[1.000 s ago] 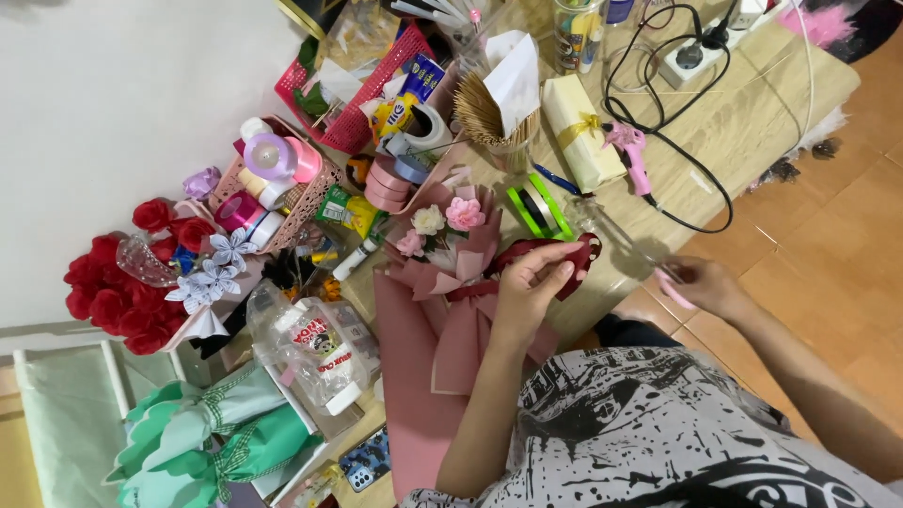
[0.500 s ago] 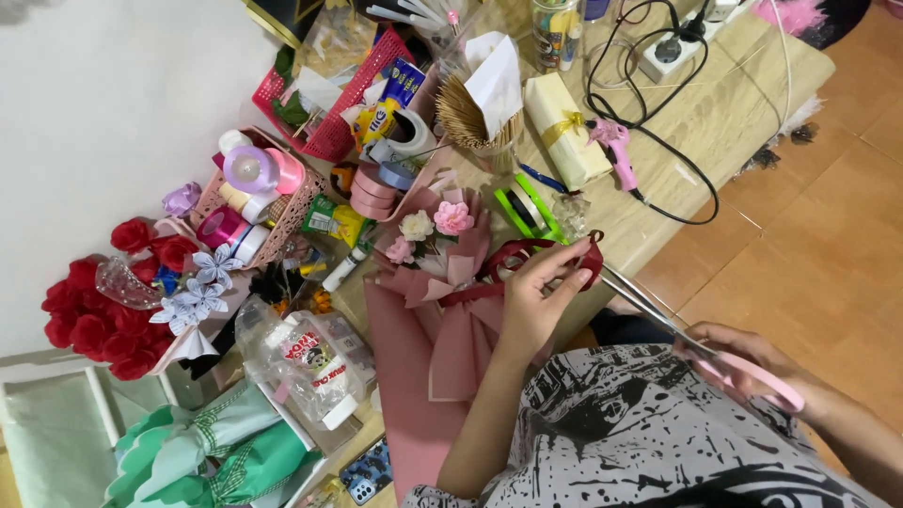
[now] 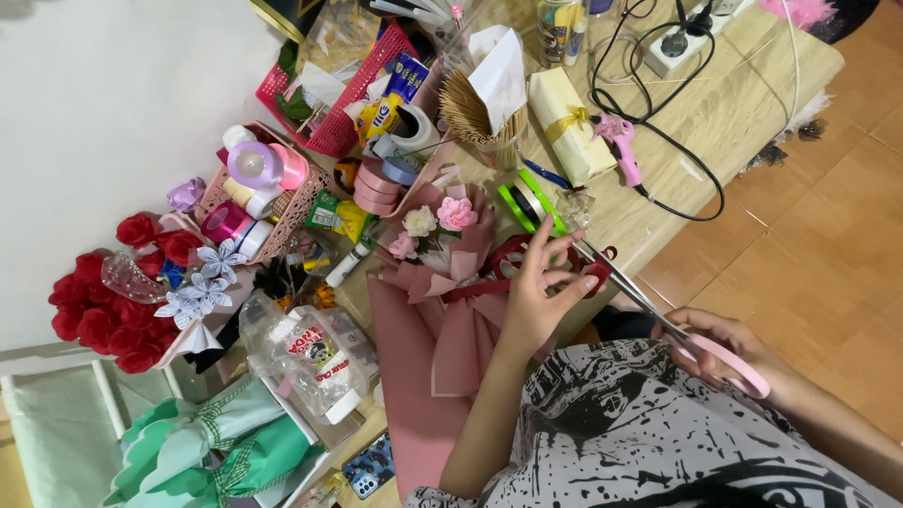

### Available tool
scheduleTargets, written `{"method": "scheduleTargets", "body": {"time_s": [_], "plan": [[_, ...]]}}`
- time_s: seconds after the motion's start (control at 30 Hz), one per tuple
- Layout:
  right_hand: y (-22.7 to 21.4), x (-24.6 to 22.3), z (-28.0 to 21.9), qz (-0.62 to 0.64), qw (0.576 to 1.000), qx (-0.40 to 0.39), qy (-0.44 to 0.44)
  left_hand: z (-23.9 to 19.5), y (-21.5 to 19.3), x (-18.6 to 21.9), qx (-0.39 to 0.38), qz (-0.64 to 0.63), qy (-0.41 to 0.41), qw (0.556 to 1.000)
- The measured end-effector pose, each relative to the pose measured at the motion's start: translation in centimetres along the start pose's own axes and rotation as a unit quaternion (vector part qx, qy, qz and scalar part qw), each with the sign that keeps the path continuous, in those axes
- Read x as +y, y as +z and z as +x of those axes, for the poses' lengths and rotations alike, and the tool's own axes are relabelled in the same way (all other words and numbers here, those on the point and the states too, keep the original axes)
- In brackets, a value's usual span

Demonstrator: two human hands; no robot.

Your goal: The person wraps a red ribbon around a bouquet of artificial flowers wrapped in pink paper. They use scissors to cut the ribbon and then tie it into a decorative bow, adjusting the loops and tails to finish the presentation.

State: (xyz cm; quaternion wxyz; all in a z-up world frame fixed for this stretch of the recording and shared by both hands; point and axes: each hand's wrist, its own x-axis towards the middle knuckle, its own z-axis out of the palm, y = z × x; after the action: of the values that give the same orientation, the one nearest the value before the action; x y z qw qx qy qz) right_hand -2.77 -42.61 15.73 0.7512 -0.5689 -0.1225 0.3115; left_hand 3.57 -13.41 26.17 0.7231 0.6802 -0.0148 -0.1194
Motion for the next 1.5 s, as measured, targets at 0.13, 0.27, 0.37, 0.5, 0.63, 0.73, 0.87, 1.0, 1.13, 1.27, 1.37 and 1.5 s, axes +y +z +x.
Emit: {"method": "scheduleTargets", "body": {"time_s": [0.13,0.27,0.37,0.5,0.63,0.73,0.87,1.0,1.13,1.27,1.37,1.5], "plan": [[-0.4,1.0,0.1,-0.002,1.0,0.0,-0.001,0.1,-0.2,-0.1,-0.011,-0.015,0.007,1.0],[-0.7,1.9,0.0,0.13,0.989,0.021,0.072,0.3,-0.4,-0.1,-0.014,-0.023,-0.024,0.999],[-0.7,2.0,0.0,0.229,0.969,0.005,0.088,0.3,-0.5,-0.1,-0.014,-0.019,-0.024,0.999],[-0.6,1.7,-0.2,0.22,0.973,-0.026,0.071,0.1,-0.4,1.3,-0.01,-0.02,-0.053,0.998],[-0.7,1.9,-0.2,0.243,0.967,-0.025,0.07,0.3,-0.5,1.0,-0.012,-0.013,-0.052,0.998],[-0.7,1.8,-0.2,0.266,0.961,-0.027,0.069,0.4,-0.7,1.1,-0.015,-0.003,-0.055,0.998],[-0.6,0.7,-0.1,0.194,0.979,-0.05,0.026,1.2,-1.3,0.8,-0.088,-0.067,-0.04,0.993],[-1.3,1.3,-0.2,0.175,0.982,-0.072,-0.016,1.6,-1.5,1.0,-0.197,-0.173,-0.048,0.964],[-0.8,-0.1,-0.3,0.197,0.977,-0.08,-0.022,1.9,-1.3,1.6,-0.17,-0.076,-0.055,0.981],[0.0,-1.4,-0.3,0.224,0.971,-0.084,-0.029,2.0,-1.4,1.0,-0.186,-0.101,-0.066,0.975],[-2.1,1.8,-0.7,0.26,0.956,-0.13,-0.048,2.5,-1.5,0.7,-0.199,-0.095,-0.081,0.972],[-4.3,8.4,-1.7,0.468,0.865,-0.05,0.175,2.9,-1.1,1.2,-0.217,-0.07,-0.083,0.97]]}}
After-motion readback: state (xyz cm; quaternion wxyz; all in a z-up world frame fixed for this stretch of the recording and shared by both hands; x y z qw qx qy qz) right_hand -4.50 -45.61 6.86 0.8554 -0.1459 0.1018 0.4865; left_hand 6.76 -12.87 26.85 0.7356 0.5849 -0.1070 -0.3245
